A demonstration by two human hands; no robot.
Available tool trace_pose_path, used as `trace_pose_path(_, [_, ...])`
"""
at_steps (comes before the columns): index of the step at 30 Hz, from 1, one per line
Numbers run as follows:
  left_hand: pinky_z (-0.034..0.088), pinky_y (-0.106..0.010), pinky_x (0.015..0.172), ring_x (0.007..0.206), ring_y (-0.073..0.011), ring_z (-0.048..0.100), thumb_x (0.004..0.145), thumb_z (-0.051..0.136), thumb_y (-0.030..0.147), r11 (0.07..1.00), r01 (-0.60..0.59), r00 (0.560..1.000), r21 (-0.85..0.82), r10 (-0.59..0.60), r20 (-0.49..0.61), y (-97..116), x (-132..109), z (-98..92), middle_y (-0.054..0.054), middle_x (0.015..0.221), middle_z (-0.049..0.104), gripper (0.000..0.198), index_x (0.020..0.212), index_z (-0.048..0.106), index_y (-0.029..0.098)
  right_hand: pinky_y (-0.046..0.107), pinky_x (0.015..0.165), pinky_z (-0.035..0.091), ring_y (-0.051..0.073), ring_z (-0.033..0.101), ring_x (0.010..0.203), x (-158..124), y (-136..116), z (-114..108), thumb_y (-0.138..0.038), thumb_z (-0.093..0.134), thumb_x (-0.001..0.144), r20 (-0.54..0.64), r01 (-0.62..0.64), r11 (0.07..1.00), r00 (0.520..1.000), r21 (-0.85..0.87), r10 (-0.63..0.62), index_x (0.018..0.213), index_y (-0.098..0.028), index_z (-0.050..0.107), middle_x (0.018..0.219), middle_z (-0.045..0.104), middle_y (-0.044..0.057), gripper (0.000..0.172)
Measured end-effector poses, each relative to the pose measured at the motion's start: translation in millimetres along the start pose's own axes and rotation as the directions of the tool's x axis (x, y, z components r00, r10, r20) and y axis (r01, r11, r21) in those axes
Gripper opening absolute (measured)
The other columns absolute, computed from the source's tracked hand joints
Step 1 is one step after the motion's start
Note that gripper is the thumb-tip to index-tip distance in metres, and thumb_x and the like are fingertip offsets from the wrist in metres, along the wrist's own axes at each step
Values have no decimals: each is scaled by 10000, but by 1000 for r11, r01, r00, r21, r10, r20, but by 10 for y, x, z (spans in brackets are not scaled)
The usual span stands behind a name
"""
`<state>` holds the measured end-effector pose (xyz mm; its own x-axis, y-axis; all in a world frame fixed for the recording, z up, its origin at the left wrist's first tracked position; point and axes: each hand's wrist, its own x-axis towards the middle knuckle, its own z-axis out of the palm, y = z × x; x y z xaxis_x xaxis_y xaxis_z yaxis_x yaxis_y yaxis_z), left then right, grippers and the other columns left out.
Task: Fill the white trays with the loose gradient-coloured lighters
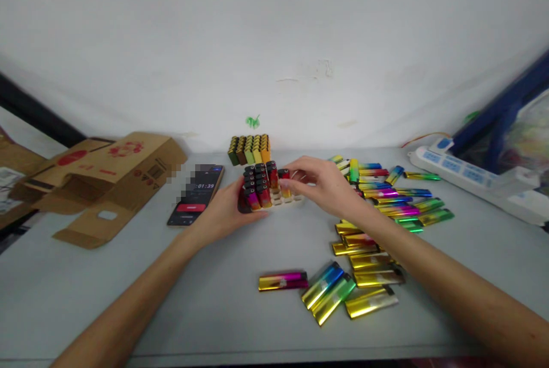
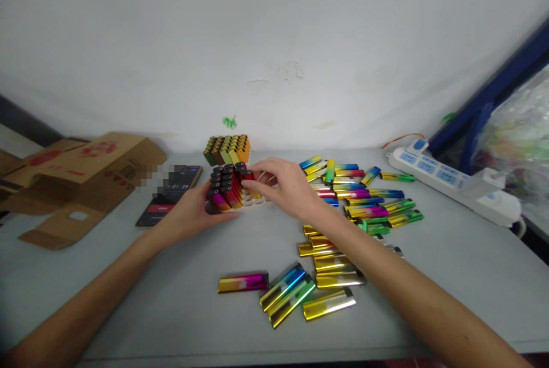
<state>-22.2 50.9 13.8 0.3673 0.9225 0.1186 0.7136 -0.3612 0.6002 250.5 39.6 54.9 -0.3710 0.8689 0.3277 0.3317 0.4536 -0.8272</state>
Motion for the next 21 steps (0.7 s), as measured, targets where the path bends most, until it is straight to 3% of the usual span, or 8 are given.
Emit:
trace_pose_path(12, [651,-478,1014,1128,-374,791,768,889,601,1000,-9,1000,-15,9,11,-11,-21,0,-115,1266,808,783,1397,633,211,361,869,555,227,771,920,153,35,85,-296,731,1032,89,150,940,988,-307,-128,1133,-212,835,1096,859,82,167])
trace_pose_path(17, [664,-476,977,1115,-383,793,752,886,620,1000,2,1000,-13,-2,15,-4,-11,6,-124,1252,809,768,1353,640,210,345,847,556,211,770,899,172,17,85,-256,755,1008,123,88,967,991,-238,-60,1149,-205,787,1036,846,59,153])
trace_pose_path(21, [654,-494,991,1122,-397,790,746,872,630,1000,-2,1000,11,1,16,17,-1,-1,-138,1237,809,756,1318,647,190,346,782,505,229,736,866,160,0,130,-261,752,1016,102,46,924,995,-380,-7,1114,-191,758,994,818,84,120])
